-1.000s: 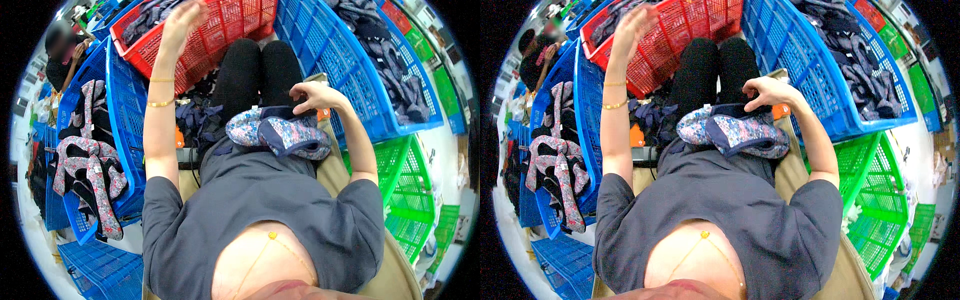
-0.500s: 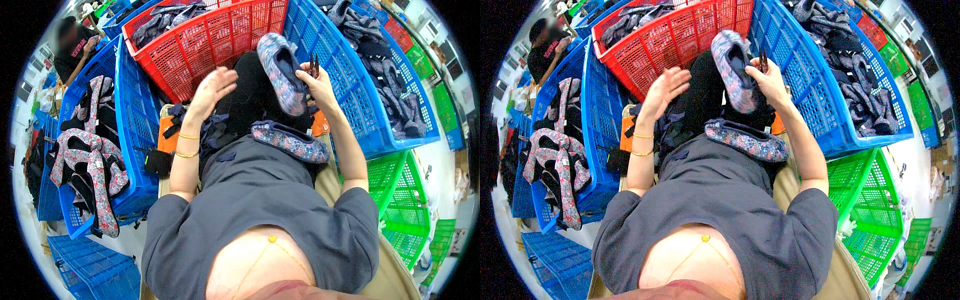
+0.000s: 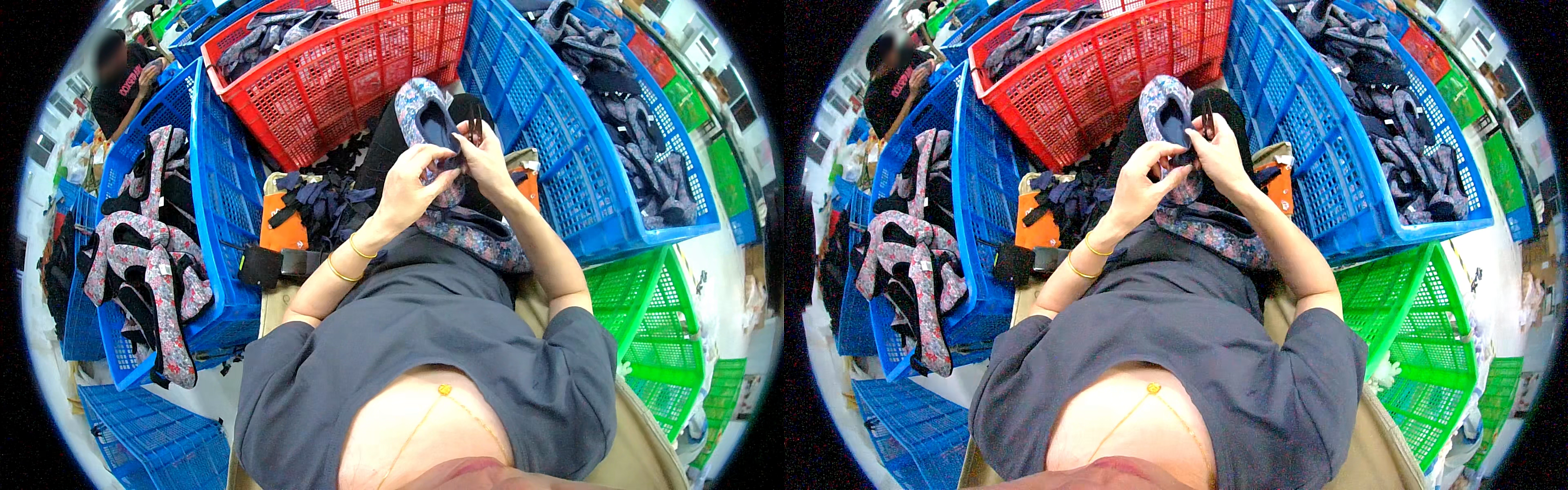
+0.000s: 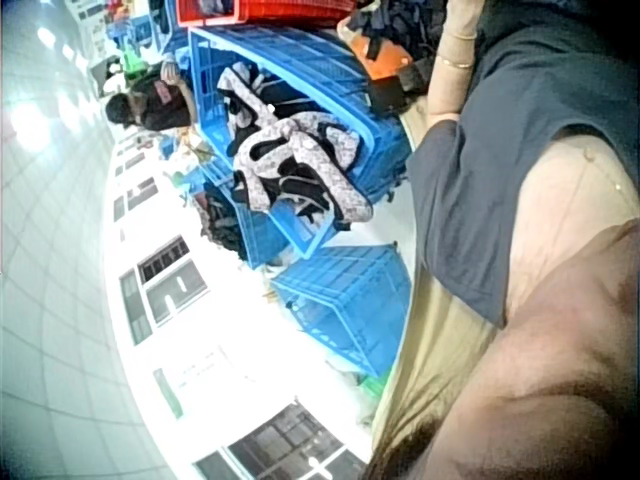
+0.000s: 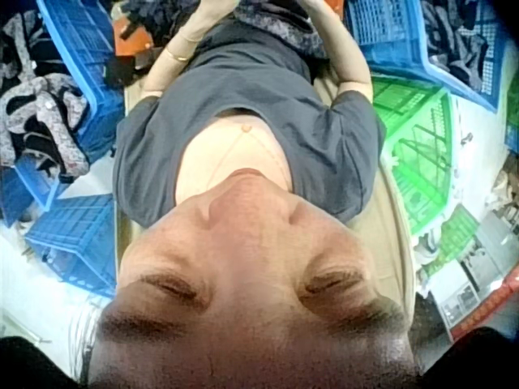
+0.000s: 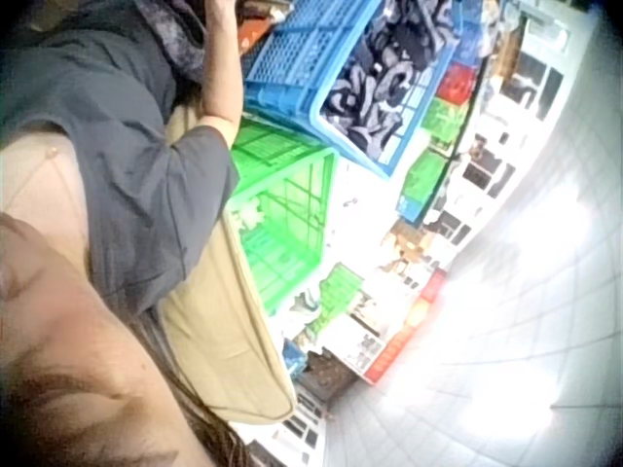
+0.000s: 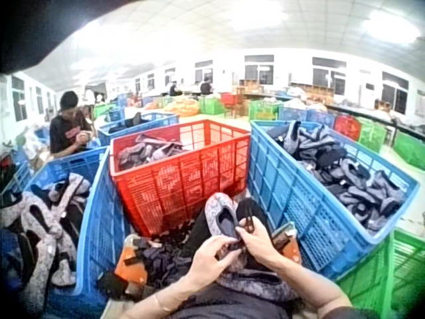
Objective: The person sits cross-legged and repeatedly picks up floral-patterned fabric slippers from a blue crate. Using small scissors, they trim excess fabric or threads from the edges of each slipper, then place the finished item into a red crate. The process is repeated for multiple slippers.
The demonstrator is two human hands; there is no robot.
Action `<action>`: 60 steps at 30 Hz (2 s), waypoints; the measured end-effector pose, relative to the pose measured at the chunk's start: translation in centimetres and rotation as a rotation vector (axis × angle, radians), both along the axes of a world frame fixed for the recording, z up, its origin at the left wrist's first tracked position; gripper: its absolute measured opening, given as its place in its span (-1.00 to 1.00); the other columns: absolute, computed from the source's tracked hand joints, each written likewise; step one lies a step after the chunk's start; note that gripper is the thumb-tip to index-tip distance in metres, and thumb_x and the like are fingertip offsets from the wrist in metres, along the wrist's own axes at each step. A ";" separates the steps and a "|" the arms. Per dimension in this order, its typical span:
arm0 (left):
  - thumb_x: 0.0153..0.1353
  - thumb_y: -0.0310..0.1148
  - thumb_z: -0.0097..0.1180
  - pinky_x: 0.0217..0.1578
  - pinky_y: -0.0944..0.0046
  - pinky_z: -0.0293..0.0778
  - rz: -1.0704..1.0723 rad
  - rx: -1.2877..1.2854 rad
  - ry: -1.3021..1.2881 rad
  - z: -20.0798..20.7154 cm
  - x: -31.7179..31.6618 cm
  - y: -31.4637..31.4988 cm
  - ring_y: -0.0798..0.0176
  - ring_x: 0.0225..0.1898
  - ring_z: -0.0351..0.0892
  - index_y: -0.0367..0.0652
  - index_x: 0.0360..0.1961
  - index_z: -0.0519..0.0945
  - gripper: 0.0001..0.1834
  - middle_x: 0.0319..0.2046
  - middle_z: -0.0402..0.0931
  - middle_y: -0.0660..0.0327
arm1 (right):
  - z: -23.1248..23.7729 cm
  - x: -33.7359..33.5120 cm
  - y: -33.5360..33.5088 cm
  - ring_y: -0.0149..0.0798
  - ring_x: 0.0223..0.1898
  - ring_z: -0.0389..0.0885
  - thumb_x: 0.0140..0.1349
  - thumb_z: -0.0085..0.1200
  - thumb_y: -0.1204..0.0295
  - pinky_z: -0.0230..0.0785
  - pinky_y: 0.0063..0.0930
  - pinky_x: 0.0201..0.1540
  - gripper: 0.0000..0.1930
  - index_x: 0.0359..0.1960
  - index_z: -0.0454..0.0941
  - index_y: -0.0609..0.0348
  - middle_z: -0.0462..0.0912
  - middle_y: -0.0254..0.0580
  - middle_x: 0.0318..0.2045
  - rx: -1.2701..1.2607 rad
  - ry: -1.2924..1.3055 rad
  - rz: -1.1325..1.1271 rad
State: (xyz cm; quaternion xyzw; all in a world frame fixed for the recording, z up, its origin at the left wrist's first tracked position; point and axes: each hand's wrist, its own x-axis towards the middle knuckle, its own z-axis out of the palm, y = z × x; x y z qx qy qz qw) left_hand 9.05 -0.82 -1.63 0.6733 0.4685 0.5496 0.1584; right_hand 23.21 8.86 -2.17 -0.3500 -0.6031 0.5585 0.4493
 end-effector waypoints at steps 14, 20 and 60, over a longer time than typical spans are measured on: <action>0.28 -0.61 0.04 0.02 0.36 0.46 -0.347 -0.107 -0.649 -1.8 -1.8 -0.1 0.36 -0.08 0.53 -0.27 -0.13 0.42 -0.85 -0.14 0.56 0.16 | 3.1 4.4 -2.2 -0.66 -0.43 0.36 0.03 0.34 0.56 0.24 -0.77 -0.41 -0.57 -0.03 0.51 0.18 0.46 -0.36 -0.11 0.297 -0.027 0.314; 0.31 -0.55 0.05 -0.06 0.40 0.47 -0.417 -0.116 -0.710 -1.0 -1.9 -1.0 0.43 -0.16 0.53 -0.20 -0.10 0.34 -0.81 -0.21 0.56 0.19 | 3.6 2.6 -3.7 -0.63 -0.44 0.41 -0.03 0.37 0.55 0.30 -0.74 -0.34 -0.60 -0.09 0.61 0.11 0.40 -0.33 -0.05 0.529 -0.141 0.339; 0.21 -0.54 0.18 -0.18 0.42 0.50 -0.307 -0.249 -0.258 3.6 -3.3 -4.6 0.43 -0.26 0.57 -0.30 -0.24 0.60 -0.90 -0.30 0.62 0.23 | 9.8 5.8 -7.5 -0.33 -0.46 0.46 0.12 0.28 0.32 0.37 -0.50 -0.38 -0.58 -0.02 0.51 0.21 0.49 -0.16 -0.27 0.758 -0.576 0.077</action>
